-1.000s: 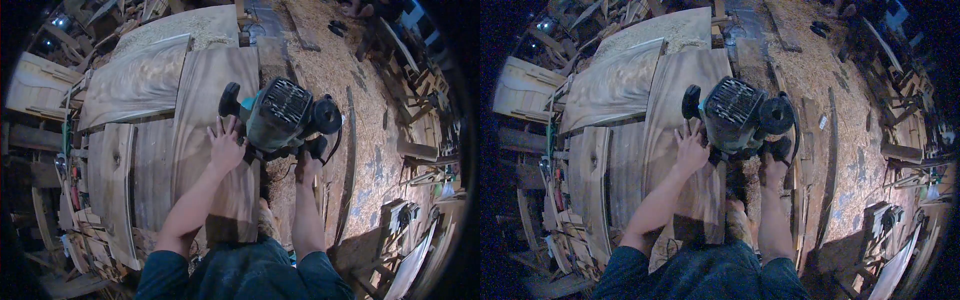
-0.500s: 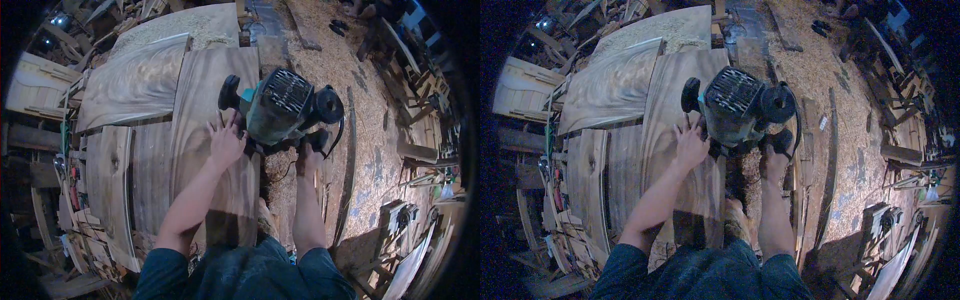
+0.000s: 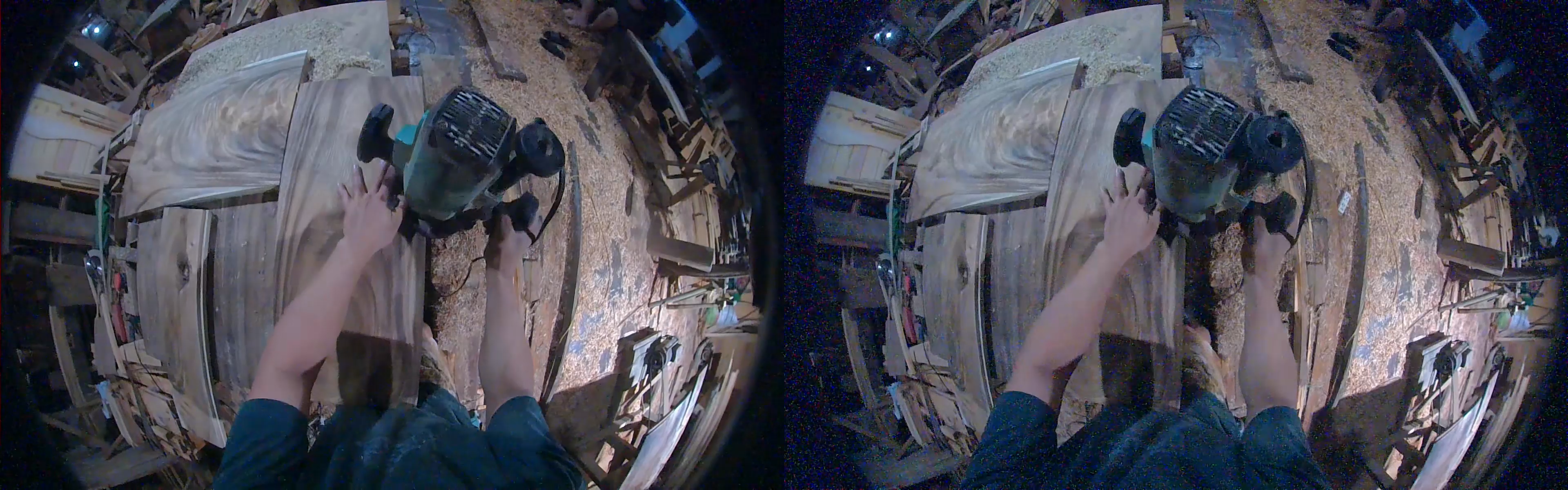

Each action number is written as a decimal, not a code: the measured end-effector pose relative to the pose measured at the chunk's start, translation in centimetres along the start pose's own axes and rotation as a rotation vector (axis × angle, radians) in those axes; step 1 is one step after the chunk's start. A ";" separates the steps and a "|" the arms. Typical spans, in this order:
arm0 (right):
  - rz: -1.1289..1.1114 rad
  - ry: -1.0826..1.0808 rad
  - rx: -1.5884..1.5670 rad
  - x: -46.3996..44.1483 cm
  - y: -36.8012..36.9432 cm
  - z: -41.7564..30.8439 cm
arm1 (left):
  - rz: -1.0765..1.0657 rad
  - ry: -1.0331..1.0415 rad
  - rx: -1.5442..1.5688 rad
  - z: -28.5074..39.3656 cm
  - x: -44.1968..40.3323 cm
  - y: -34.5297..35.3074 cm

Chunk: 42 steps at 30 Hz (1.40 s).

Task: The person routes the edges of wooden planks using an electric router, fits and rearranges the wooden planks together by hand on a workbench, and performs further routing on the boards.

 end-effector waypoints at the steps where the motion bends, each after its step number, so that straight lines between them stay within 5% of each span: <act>1: -0.004 0.023 -0.036 0.0 0.4 -0.6 | -0.009 -0.009 -0.006 0.0 -0.4 0.0; 8: 0.009 0.337 -0.045 1.8 1.7 -5.9 | -0.036 0.022 -0.036 -0.5 -1.7 0.2; 13: 0.050 0.026 -0.174 1.4 3.3 -5.7 | -0.105 0.033 -0.116 -1.0 -3.5 0.3; 19: 0.065 0.029 -0.374 -1.7 4.7 -3.8 | -0.076 0.031 -0.083 -0.7 -6.6 0.6; 24: 0.073 -0.037 -0.191 -5.8 6.4 -1.3 | -0.019 0.026 -0.046 -1.2 -10.5 1.4; 27: -0.057 -0.373 0.558 -8.3 6.1 -0.6 | -0.009 0.004 -0.076 -1.7 -13.3 1.9; 30: -0.127 -0.406 1.018 -10.5 7.0 0.8 | -0.025 -0.034 -0.093 -1.9 -15.5 1.7; 36: 0.011 -0.491 0.520 -15.7 10.7 3.0 | 0.018 -0.100 -0.038 -1.9 -19.7 1.4; 39: -0.071 -0.257 0.267 -16.3 11.7 1.7 | 0.023 -0.094 -0.039 -2.4 -21.7 1.6; 42: -0.061 -0.355 0.365 -18.6 12.9 3.8 | 0.011 -0.071 -0.040 -3.2 -23.0 2.0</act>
Point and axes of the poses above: each hand's wrist, its own x-axis away from the middle knuckle, its own y-axis out of the palm, z = x × y, the point moved 1 cm from there along -x, towards the middle knuckle, and after that the axes turned 14 degrees about x, right-handed, at the moved point
